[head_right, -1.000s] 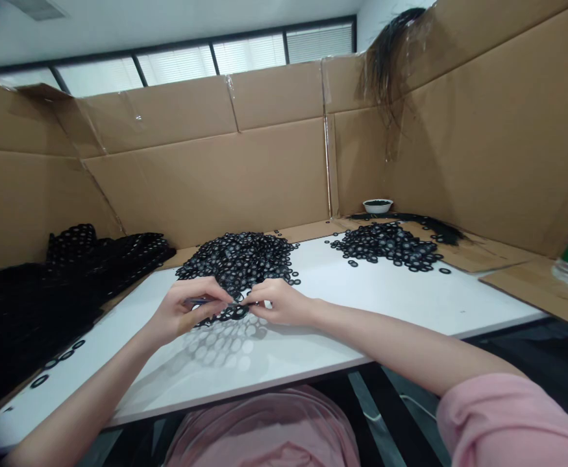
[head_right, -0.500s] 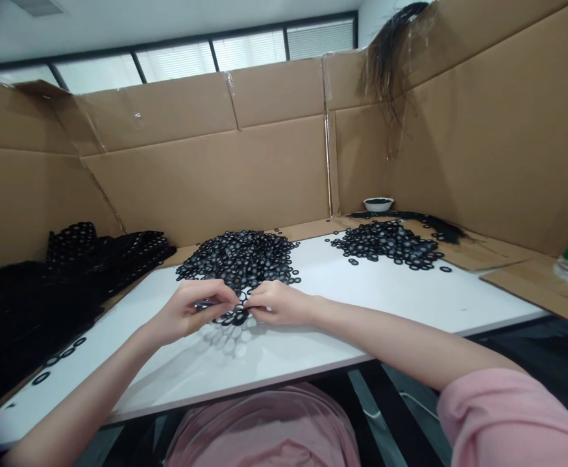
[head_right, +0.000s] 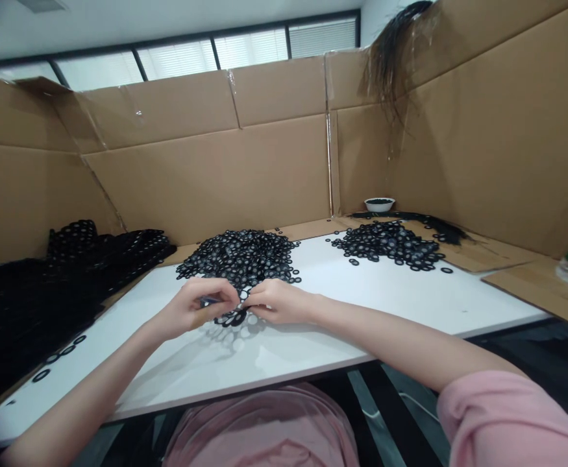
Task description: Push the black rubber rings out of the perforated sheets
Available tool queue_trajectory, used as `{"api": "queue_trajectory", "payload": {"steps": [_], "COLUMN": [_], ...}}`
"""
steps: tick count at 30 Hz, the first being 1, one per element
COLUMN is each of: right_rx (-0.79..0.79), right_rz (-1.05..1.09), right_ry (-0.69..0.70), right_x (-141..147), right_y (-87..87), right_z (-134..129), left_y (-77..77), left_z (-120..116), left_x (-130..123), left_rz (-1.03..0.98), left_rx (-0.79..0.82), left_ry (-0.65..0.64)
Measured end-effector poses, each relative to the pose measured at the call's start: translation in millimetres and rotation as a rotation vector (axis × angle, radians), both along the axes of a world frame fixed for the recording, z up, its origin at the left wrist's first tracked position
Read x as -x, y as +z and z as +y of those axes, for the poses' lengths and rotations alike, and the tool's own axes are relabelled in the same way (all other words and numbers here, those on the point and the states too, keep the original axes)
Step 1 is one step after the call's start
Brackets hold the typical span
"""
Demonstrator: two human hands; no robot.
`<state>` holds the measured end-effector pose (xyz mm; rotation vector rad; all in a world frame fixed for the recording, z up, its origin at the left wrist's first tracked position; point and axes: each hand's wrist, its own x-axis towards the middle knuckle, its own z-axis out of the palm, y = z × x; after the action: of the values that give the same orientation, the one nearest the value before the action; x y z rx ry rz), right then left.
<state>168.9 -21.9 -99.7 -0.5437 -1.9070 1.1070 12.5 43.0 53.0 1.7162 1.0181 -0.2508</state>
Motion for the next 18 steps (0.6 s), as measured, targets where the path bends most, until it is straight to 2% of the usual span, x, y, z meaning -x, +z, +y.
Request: {"api": "queue_trajectory", "payload": {"steps": [5,7,9,13,18], "right_rx": [-0.007,-0.016,-0.029,-0.097,-0.122], "right_rz": [-0.036,-0.015,0.017,0.075,0.089], "right_ry": [-0.216,-0.284,-0.323,-0.307,-0.34], "right_x": [-4.1,-2.6,-1.0,0.5,1.5], "right_y": [6.7,8.0,8.7,9.4,8.8], "right_z": [-2.1,-3.4,-3.9,-3.4,-3.3], "left_y": [-1.4,-2.2,-3.1,-5.4,-9.9], "left_z": [1.6,0.7,-1.0,-3.5,0.3], "left_x": [3.2,2.7,1.8,2.0,6.4], "left_rz": [0.023,0.012,-0.001,-0.018,-0.107], "left_rx": [0.096,0.127,0.148,0.173,0.147], "left_ry": [0.311,0.389,0.421,0.45,0.584]}}
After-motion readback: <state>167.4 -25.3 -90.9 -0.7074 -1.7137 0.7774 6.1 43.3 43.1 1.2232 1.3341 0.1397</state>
